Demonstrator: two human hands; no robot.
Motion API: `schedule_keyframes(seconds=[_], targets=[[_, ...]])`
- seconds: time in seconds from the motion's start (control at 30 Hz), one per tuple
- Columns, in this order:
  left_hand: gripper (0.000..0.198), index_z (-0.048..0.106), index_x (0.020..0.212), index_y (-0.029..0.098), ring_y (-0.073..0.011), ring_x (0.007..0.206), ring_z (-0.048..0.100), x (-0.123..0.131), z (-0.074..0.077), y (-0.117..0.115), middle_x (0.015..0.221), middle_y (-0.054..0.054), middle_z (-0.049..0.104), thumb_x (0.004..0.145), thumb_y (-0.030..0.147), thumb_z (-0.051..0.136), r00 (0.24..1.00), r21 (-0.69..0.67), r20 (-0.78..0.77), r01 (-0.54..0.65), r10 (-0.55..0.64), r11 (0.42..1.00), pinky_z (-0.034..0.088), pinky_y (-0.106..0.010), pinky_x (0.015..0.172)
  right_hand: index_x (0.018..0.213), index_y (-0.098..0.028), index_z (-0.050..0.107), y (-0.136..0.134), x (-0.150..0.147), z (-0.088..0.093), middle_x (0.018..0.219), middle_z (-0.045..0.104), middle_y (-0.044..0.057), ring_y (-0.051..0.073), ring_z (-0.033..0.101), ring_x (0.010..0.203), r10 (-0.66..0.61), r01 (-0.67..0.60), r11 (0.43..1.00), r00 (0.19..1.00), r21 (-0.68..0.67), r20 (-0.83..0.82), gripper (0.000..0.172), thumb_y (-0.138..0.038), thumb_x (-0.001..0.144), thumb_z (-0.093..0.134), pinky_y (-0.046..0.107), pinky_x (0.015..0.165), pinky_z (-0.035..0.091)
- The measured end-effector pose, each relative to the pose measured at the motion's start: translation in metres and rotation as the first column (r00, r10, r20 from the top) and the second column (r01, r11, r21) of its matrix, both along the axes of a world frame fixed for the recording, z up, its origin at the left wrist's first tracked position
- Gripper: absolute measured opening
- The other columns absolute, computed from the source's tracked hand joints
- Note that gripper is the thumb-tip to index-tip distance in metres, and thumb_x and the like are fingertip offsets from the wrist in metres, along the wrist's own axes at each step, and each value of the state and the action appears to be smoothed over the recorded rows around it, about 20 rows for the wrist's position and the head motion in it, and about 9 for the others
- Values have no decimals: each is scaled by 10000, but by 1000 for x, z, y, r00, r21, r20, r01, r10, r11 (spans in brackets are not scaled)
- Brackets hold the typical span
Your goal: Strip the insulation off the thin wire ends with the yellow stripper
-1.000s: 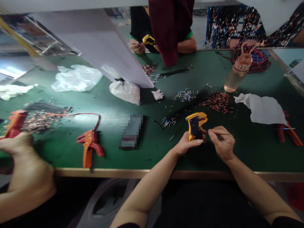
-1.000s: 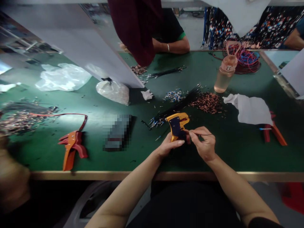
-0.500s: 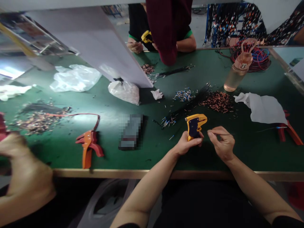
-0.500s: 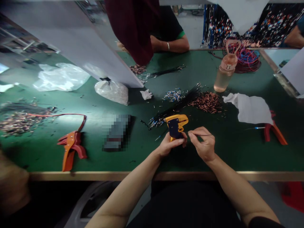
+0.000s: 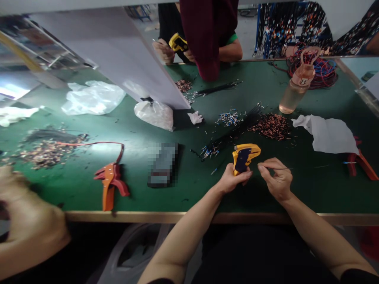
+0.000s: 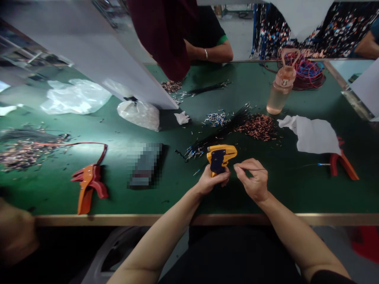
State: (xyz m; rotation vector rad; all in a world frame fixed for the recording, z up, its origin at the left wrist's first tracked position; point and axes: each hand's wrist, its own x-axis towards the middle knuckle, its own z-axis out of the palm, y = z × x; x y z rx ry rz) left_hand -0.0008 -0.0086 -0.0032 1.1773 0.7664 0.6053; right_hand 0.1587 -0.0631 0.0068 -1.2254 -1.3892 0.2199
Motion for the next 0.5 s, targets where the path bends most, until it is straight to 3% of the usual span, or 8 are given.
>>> schedule_keyframes(seconds=[0.23, 0.4, 0.5], targets=[[458, 546, 543, 153, -68, 389, 420, 1, -2, 0, 436, 30, 499, 670, 506, 808, 999, -44, 21, -38, 39, 998, 327, -242, 444, 754, -219, 739, 0, 0, 0, 680, 730, 29, 175, 656, 605, -2, 1, 1000, 999, -17, -43, 136, -216, 871, 670, 320, 569, 543], [422, 686, 853, 139, -152, 619, 630, 2, -6, 4, 659, -14, 668, 584, 403, 875, 947, -240, 286, -74, 144, 968, 505, -301, 661, 751, -210, 727, 3, 3, -4, 690, 698, 21, 152, 629, 602, -92, 76, 993, 976, -87, -199, 124, -229, 863, 678, 280, 527, 499], [450, 709, 938, 143, -175, 726, 671, 0, -7, 7, 813, -52, 728, 576, 351, 876, 912, -290, 375, -52, 163, 956, 524, -329, 770, 759, -202, 726, 6, 5, -9, 693, 680, 21, 151, 623, 624, -142, 118, 987, 960, -112, -240, 124, -263, 861, 687, 281, 545, 488]])
